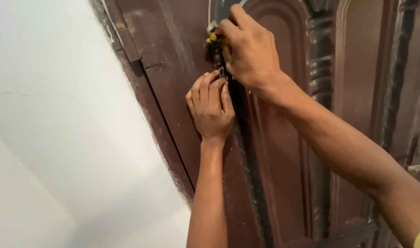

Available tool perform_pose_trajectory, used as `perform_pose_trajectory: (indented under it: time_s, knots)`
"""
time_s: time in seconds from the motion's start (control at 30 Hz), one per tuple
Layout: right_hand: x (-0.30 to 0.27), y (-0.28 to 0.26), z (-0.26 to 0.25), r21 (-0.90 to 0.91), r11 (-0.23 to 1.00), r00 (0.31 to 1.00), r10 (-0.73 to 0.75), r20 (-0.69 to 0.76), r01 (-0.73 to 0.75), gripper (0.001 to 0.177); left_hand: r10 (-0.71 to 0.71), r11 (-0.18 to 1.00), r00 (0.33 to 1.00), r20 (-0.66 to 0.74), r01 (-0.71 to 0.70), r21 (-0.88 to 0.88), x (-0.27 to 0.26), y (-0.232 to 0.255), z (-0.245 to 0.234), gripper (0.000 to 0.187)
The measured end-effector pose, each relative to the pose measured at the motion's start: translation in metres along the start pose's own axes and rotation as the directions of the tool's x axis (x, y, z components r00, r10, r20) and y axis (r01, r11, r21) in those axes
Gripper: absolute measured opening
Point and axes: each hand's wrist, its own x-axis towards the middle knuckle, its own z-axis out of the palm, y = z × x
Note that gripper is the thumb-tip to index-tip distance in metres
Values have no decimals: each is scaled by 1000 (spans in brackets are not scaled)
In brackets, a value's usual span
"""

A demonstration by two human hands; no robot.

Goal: Wiping a wooden door and its handle with a cleaning cloth.

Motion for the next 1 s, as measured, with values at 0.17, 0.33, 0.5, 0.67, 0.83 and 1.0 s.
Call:
perform_pose_trajectory:
  time_s: [0.17,0.33,0.5,0.67,0.83,1.0]
  knots:
    - [-32,-6,25,87,973,937,-177,-301,212,37,-39,999,999,-17,39,-39,0,2,0,22]
    - [-118,-36,26,236,971,996,-13,-87,33,45,-23,999,1000,-10,22,-44,1,6,-5,27]
    - [-188,-41,37,225,974,1000,2,-29,4,41,-26,992,1000,9,27,-127,2,6,-4,24]
    - [-163,-31,41,142,971,964,-157,-216,190,39,-36,997,999,20,37,-74,0,5,-6,23]
    - [-86,-28,38,171,981,937,-27,-347,92,36,-45,985,999,-14,42,-167,-1,-2,-3,26]
    - [-99,-40,39,439,892,959,208,-190,-106,35,-31,981,999,-24,26,-195,-6,-5,-3,32]
